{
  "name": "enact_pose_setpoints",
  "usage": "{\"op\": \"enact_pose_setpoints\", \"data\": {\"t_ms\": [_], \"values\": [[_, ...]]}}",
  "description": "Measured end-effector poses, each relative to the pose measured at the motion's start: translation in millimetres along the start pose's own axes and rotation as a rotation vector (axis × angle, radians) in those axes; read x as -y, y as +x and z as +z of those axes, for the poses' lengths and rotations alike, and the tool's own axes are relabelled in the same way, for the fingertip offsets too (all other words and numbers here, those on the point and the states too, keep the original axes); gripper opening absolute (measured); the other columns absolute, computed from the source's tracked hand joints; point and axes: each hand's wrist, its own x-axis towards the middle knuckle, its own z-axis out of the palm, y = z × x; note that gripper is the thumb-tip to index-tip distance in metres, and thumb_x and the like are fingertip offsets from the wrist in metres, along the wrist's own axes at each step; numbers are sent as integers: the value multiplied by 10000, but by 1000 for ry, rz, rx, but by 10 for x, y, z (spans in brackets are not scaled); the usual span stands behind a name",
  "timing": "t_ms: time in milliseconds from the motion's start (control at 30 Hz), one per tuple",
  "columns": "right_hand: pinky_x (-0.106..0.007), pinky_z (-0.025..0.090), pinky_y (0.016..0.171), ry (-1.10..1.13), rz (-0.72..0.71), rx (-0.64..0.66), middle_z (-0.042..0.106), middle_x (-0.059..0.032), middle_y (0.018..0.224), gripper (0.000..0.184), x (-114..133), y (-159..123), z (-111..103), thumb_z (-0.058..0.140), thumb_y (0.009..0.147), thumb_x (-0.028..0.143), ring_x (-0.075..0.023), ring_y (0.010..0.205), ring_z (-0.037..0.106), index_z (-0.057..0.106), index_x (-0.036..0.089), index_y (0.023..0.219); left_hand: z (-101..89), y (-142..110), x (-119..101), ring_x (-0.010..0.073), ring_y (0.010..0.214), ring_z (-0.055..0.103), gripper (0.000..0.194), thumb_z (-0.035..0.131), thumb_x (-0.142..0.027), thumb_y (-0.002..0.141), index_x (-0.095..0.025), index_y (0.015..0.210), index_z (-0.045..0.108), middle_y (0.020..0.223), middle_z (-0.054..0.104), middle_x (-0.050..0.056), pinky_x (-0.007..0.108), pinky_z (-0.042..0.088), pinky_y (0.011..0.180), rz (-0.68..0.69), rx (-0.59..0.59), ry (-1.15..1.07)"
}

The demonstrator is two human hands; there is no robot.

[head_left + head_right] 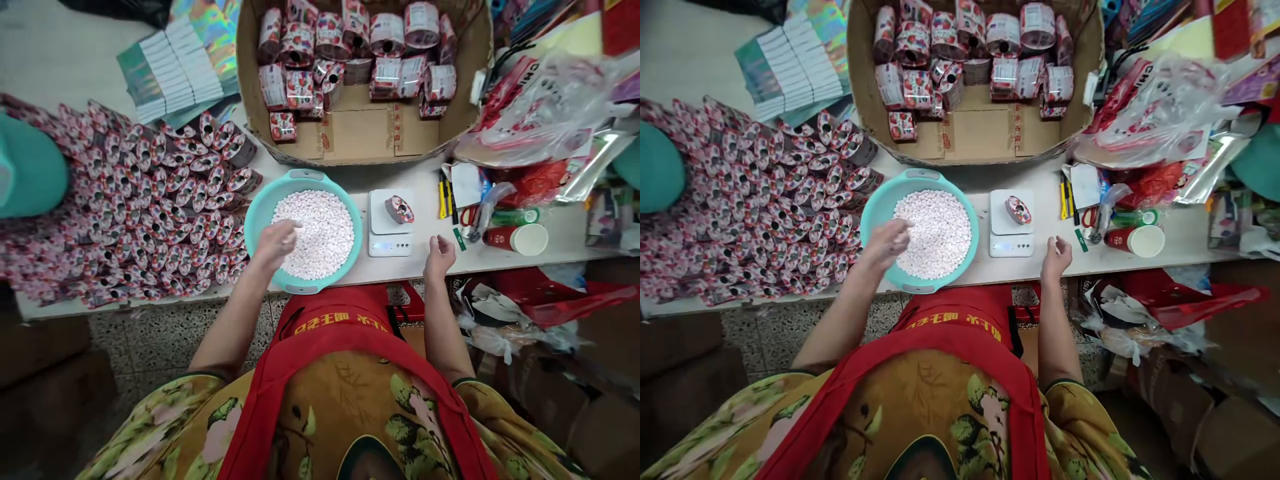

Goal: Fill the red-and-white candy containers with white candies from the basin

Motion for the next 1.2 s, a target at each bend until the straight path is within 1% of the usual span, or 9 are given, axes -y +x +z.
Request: {"op": "enact_pose_setpoints", "data": {"t_ms": [167, 233, 333, 433, 567, 700, 867, 1000, 1200], "values": [[-413, 507, 953, 23, 27, 85, 689, -98, 1000, 496, 15, 6, -115, 718, 700, 522, -193, 938, 606, 666, 134, 1004, 1566, 699, -143, 115, 603, 490, 292, 686, -420, 799, -186, 714, 535, 616, 532, -27, 235, 346, 579, 284, 289, 586], [-411, 512, 940, 39, 49, 94, 690, -94, 990, 496, 13, 25, -160, 723, 697, 523, -197, 946, 611, 669, 140, 1008, 2006, 884, -131, 168, 735, 578, 276, 681, -436, 819, -188, 739, 590, 725, 636, 13, 264, 371, 646, 416, 325, 899], [-410, 517, 930, 70, 87, 88, 692, -90, 992, 503, -18, 81, -233, 727, 690, 531, -199, 950, 621, 667, 148, 1011, 2387, 1034, -102, 233, 850, 644, 256, 666, -474, 851, -220, 879, 677, 868, 724, 59, 289, 369, 662, 452, 348, 1268], [-406, 520, 924, 69, 112, 67, 693, -91, 1000, 502, -77, 159, -308, 723, 685, 538, -198, 949, 623, 668, 150, 999, 2512, 1071, -83, 263, 894, 670, 314, 678, -498, 848, -244, 1034, 685, 945, 753, 81, 292, 377, 663, 427, 342, 1445], [-401, 524, 925, 60, 126, 47, 697, -92, 1018, 483, -152, 251, -369, 715, 696, 524, -194, 945, 624, 672, 150, 999, 2505, 1097, -55, 248, 849, 667, 342, 702, -490, 829, -245, 1065, 663, 894, 746, 65, 282, 377, 662, 413, 323, 1425], [-406, 521, 929, 89, 150, 35, 703, -91, 1005, 475, -160, 295, -348, 726, 687, 510, -190, 923, 626, 668, 149, 991, 2408, 1195, -26, 162, 737, 608, 191, 689, -373, 825, -195, 806, 624, 787, 695, 20, 256, 391, 676, 411, 432, 1052], [-392, 523, 912, 102, 162, 50, 703, -90, 1025, 464, -117, 286, -283, 720, 682, 499, -188, 930, 630, 662, 155, 987, 2181, 1269, -122, 100, 542, 441, 224, 582, -384, 878, -169, 817, 596, 591, 527, -44, 235, 354, 581, 314, 289, 608], [-382, 523, 906, 92, 144, 53, 702, -87, 1030, 448, -121, 220, -256, 710, 693, 485, -180, 920, 624, 662, 152, 988, 2104, 1163, -217, 127, 666, 542, 207, 626, -353, 862, -160, 877, 700, 721, 665, 1, 250, 389, 663, 417, 380, 845], [-369, 525, 898, 100, 150, 39, 715, -88, 1015, 446, -146, 103, -297, 714, 703, 478, -171, 890, 625, 678, 142, 995, 2304, 940, -309, 248, 914, 663, 279, 620, -360, 927, -270, 1160, 744, 983, 765, 70, 311, 410, 749, 536, 453, 1432]]}}
